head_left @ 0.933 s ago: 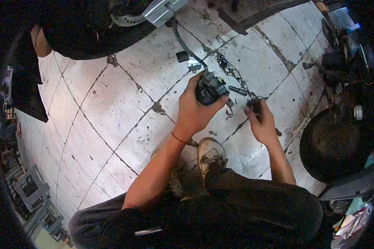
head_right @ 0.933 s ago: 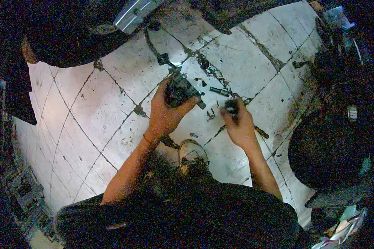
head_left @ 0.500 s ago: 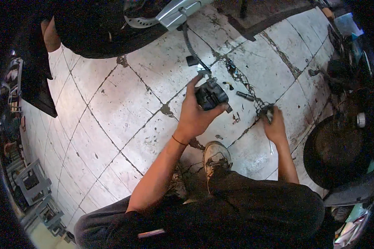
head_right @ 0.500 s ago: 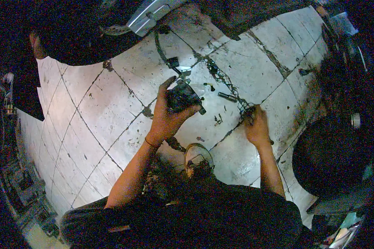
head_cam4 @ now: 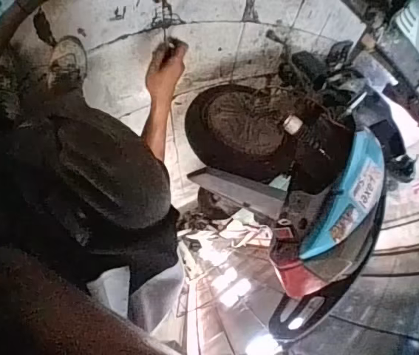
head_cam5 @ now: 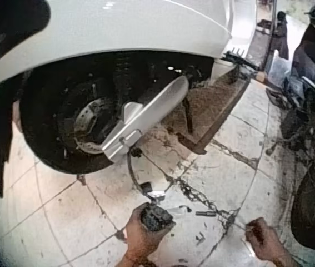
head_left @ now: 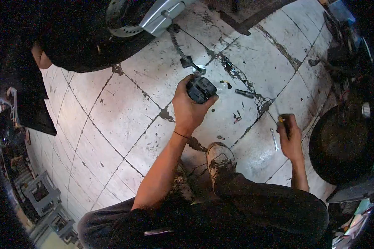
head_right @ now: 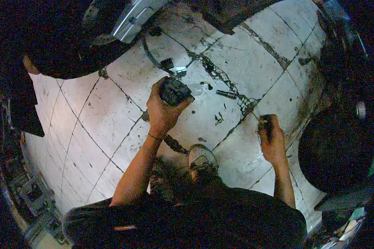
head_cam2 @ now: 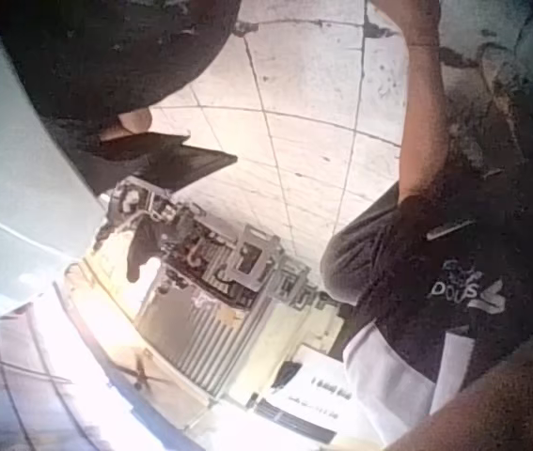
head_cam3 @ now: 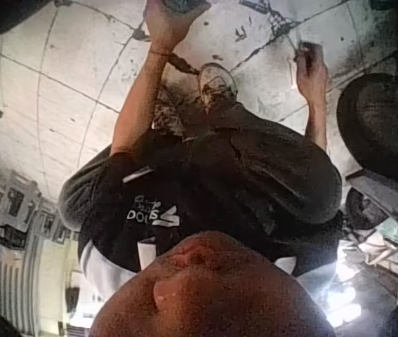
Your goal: Using a screwdriver and other tools to disassemble or adjust a motorcycle brake caliper component.
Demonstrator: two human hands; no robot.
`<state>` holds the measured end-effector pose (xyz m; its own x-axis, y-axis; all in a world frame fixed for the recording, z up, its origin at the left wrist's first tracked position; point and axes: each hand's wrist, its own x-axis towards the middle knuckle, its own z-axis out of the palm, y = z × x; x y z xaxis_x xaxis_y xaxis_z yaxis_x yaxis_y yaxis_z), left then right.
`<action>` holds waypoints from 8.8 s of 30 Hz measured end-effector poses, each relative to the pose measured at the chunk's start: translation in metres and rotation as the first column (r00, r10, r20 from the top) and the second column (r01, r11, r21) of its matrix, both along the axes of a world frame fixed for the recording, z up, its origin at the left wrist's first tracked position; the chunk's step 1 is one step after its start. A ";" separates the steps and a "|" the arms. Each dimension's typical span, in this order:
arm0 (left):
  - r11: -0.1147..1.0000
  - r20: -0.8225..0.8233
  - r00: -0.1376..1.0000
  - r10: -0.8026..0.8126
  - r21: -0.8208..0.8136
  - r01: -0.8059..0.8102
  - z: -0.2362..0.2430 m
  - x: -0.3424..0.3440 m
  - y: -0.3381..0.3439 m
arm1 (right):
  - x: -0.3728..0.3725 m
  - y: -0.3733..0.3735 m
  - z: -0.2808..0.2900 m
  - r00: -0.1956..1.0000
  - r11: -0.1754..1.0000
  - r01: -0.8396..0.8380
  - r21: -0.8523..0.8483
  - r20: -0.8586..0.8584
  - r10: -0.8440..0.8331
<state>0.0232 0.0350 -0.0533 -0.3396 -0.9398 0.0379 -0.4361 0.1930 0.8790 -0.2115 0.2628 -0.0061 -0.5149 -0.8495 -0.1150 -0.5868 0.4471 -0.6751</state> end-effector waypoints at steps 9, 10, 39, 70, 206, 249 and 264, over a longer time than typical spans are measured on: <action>0.993 0.012 0.995 0.095 -0.071 -0.094 -0.009 -0.014 0.001 | 0.080 -0.090 0.069 0.871 0.977 -0.212 0.040 0.460 0.170; 0.994 -0.007 0.995 0.100 -0.049 -0.100 -0.008 -0.014 0.002 | 0.081 -0.094 0.071 0.840 0.972 -0.228 0.062 0.516 0.165; 0.971 -0.091 0.992 0.086 -0.217 -0.104 -0.032 -0.012 -0.008 | 0.105 -0.136 0.094 0.816 0.807 -0.564 0.178 -0.030 0.577; 0.980 0.054 0.998 0.040 -0.199 -0.028 -0.030 -0.004 -0.011 | 0.119 -0.157 0.096 0.740 0.753 -0.497 0.432 -0.242 0.627; 0.526 -0.602 0.724 0.335 0.758 0.387 0.043 -0.060 -0.021 | 0.078 -0.121 0.189 0.728 0.671 -0.237 0.703 -0.329 0.601; 0.355 -0.686 0.590 0.426 0.727 0.588 0.042 -0.043 -0.027 | 0.033 -0.066 0.188 0.877 0.918 -0.326 0.227 -0.291 0.384; 0.259 -0.692 0.555 0.461 0.704 0.662 0.048 -0.037 -0.031 | 0.024 -0.074 0.179 0.942 0.942 -0.334 0.037 0.044 0.332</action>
